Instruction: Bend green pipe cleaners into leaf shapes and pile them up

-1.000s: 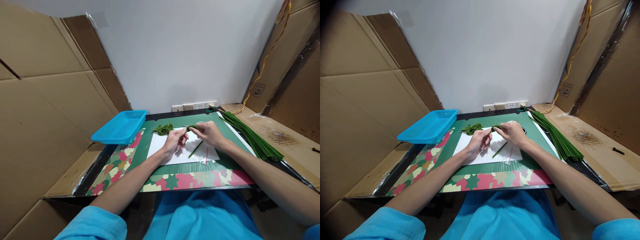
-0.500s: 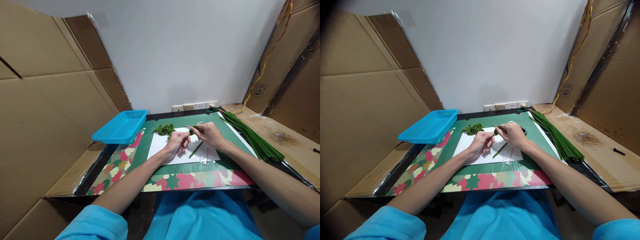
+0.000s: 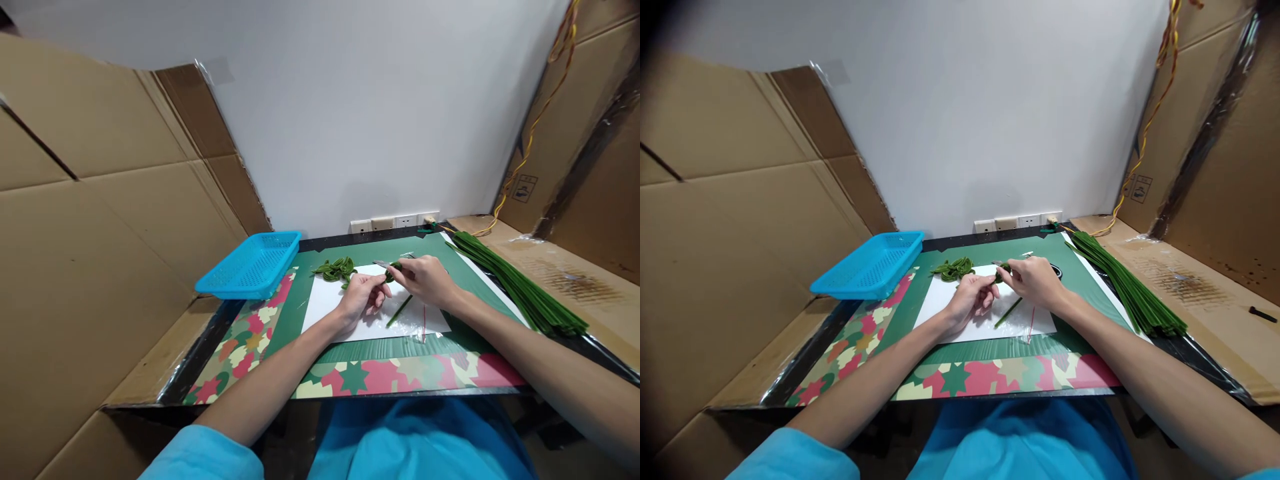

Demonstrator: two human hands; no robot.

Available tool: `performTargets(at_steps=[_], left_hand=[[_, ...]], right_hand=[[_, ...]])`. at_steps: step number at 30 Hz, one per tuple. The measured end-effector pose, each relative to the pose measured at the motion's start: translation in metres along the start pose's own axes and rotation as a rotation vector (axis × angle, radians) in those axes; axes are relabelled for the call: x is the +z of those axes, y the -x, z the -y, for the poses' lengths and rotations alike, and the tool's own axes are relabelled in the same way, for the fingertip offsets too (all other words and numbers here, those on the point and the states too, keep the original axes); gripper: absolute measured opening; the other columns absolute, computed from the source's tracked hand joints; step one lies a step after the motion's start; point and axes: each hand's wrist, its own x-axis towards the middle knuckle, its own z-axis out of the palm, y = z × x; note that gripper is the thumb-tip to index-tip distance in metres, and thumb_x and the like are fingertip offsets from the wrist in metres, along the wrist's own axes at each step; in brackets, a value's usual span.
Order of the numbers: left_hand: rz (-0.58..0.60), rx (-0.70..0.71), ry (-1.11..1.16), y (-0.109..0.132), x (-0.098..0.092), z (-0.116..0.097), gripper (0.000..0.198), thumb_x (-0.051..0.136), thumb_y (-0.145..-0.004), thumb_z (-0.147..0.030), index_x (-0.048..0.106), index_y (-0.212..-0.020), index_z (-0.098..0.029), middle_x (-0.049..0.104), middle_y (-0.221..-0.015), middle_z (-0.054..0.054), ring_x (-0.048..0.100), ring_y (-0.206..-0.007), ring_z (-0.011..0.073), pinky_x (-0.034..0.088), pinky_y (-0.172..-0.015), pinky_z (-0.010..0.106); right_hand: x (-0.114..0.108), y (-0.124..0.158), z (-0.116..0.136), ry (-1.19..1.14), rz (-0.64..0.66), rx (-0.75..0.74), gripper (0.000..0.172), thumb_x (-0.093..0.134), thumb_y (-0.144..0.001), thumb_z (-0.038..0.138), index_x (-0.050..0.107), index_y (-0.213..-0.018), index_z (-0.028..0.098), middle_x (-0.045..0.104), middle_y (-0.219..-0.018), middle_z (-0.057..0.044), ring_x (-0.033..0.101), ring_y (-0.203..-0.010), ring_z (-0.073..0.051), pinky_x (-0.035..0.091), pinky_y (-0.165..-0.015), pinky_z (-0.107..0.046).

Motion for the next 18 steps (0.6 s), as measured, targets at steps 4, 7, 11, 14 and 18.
performTargets(at_steps=[4,7,11,14,18], left_hand=[[0.005,0.012,-0.028,0.0037,0.0031,-0.0053,0.045,0.067,-0.085,-0.051,0.071,-0.069,-0.009,0.051,-0.044,-0.001,0.037,-0.033,0.0054,0.022,-0.035,0.019],[0.012,0.013,-0.045,0.0041,0.0036,-0.0055,0.043,0.066,-0.085,-0.05,0.071,-0.072,-0.009,0.054,-0.046,-0.001,0.04,-0.034,0.0058,0.022,-0.035,0.02],[0.02,0.022,-0.05,0.0032,0.0026,-0.0049,0.039,0.065,-0.085,-0.046,0.072,-0.076,-0.008,0.057,-0.051,0.0,0.043,-0.035,0.0064,0.023,-0.036,0.02],[0.038,0.027,-0.057,0.0034,0.0022,-0.0053,0.039,0.066,-0.086,-0.046,0.073,-0.078,-0.008,0.057,-0.052,0.0,0.045,-0.037,0.0065,0.024,-0.037,0.02],[0.056,0.036,-0.061,0.0045,0.0028,-0.0058,0.037,0.067,-0.087,-0.045,0.073,-0.079,-0.009,0.057,-0.052,-0.001,0.045,-0.038,0.0062,0.028,-0.039,0.019]], right_hand=[[-0.0018,-0.0004,0.0049,0.019,-0.014,-0.011,0.053,0.046,-0.103,0.05,0.045,-0.058,0.022,0.052,-0.048,0.0,0.042,-0.043,-0.013,0.025,-0.053,-0.029],[-0.0004,-0.0003,0.0058,0.023,-0.014,-0.04,0.057,0.041,-0.104,0.055,0.048,-0.058,0.022,0.053,-0.048,0.0,0.041,-0.042,-0.012,0.025,-0.052,-0.029],[0.0022,0.0005,0.0038,0.036,-0.013,-0.064,0.06,0.04,-0.105,0.057,0.052,-0.059,0.021,0.054,-0.049,0.0,0.042,-0.044,-0.012,0.025,-0.053,-0.028],[0.0022,0.001,0.0021,0.041,-0.009,-0.069,0.06,0.04,-0.106,0.057,0.053,-0.059,0.021,0.054,-0.049,0.0,0.042,-0.044,-0.012,0.024,-0.053,-0.028],[0.0017,0.0011,0.0007,0.043,-0.004,-0.072,0.06,0.042,-0.105,0.056,0.055,-0.059,0.021,0.054,-0.048,0.0,0.043,-0.045,-0.012,0.024,-0.053,-0.028]])
